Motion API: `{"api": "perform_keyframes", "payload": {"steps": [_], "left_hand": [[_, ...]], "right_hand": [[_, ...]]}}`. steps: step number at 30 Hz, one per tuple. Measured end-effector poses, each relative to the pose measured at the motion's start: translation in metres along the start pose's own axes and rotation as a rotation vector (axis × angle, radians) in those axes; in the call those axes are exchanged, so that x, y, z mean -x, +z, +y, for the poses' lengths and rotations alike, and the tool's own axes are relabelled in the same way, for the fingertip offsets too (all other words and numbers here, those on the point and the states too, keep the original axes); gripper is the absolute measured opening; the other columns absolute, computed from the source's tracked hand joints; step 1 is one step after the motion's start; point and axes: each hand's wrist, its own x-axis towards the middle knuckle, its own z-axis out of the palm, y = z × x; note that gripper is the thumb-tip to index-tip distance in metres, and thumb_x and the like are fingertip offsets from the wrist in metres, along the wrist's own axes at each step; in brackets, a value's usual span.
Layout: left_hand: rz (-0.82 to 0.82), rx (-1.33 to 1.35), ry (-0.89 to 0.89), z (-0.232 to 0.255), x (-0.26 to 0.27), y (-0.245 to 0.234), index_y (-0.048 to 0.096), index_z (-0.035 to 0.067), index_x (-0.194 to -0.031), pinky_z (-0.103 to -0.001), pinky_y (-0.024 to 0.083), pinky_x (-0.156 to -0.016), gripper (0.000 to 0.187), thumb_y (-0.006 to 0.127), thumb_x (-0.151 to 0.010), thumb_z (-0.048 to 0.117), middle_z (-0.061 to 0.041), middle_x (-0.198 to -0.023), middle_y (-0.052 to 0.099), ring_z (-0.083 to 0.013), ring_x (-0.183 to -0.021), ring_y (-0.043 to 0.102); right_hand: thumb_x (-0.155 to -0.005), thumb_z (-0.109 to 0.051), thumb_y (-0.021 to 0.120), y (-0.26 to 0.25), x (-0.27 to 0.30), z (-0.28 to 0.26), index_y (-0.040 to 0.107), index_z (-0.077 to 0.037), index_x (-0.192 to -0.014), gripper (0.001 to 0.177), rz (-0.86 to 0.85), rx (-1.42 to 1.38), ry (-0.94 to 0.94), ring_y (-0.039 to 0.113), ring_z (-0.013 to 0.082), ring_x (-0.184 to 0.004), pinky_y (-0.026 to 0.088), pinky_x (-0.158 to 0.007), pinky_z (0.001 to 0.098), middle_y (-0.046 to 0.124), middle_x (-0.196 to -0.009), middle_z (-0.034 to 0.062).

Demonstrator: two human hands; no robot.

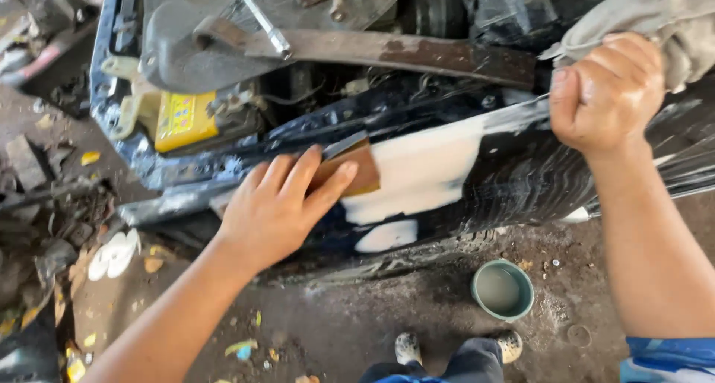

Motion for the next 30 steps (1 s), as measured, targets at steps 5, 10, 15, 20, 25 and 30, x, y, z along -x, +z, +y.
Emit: {"api": "perform_keyframes", "payload": {"steps": [5,10,15,20,25,30], "left_hand": [[-0.045,0.1,0.029,0.058,-0.106,0.035,0.045,0.015,-0.151,-0.039,0.057,-0.072,0.063,0.062,-0.091,0.019,-0.017,-0.118,0.058,-0.0273,-0.098,0.062],[0.087,0.086,0.073,0.061,-0.111,0.041,0.042,0.01,-0.154,-0.037,0.056,-0.077,0.062,0.061,-0.095,0.014,-0.016,-0.124,0.057,-0.0264,-0.104,0.061],[-0.041,-0.004,-0.001,0.007,-0.012,0.002,0.044,0.02,-0.149,-0.04,0.057,-0.072,0.069,0.064,-0.083,0.019,-0.016,-0.123,0.06,-0.0288,-0.095,0.062],[-0.068,0.1,0.039,0.056,-0.1,0.037,0.042,0.013,-0.155,-0.038,0.057,-0.067,0.061,0.06,-0.096,0.015,-0.018,-0.115,0.06,-0.027,-0.093,0.061],[0.128,0.107,0.074,0.07,-0.125,0.038,0.039,0.012,-0.153,-0.038,0.058,-0.073,0.063,0.06,-0.094,0.015,-0.019,-0.121,0.059,-0.0275,-0.094,0.06],[-0.047,-0.007,-0.039,0.0,0.001,-0.004,0.043,0.018,-0.151,-0.043,0.057,-0.071,0.067,0.067,-0.089,0.017,-0.018,-0.12,0.061,-0.0321,-0.093,0.064]], "right_hand": [[-0.111,-0.01,0.061,-0.011,-0.01,-0.018,0.067,-0.001,-0.082,0.031,0.017,-0.074,0.0,0.064,0.0366,-0.091,0.05,-0.096,0.0415,0.063,-0.082,0.0163],[-0.117,-0.009,0.049,-0.02,-0.015,-0.012,0.068,-0.002,-0.084,0.038,-0.029,-0.22,-0.003,0.058,0.033,-0.083,0.048,-0.095,0.0407,0.064,-0.085,0.0129],[-0.111,-0.02,0.049,-0.012,-0.023,-0.023,0.069,-0.003,-0.075,0.045,0.09,-0.156,0.006,0.063,0.0355,-0.081,0.053,-0.093,0.043,0.06,-0.072,0.0131],[-0.11,-0.021,0.045,-0.015,-0.025,-0.025,0.071,-0.002,-0.094,0.037,0.11,-0.194,0.028,0.063,0.0339,-0.084,0.052,-0.093,0.044,0.06,-0.074,0.0101],[-0.119,-0.022,0.036,-0.022,-0.017,-0.019,0.066,0.002,-0.124,0.038,0.12,-0.287,-0.015,0.064,0.0332,-0.1,0.051,-0.101,0.0403,0.066,-0.087,0.0105],[-0.111,-0.029,0.041,-0.009,-0.015,-0.015,0.07,-0.003,-0.113,0.039,0.094,-0.236,0.085,0.063,0.0316,-0.085,0.052,-0.091,0.0435,0.056,-0.074,0.0064]]}}
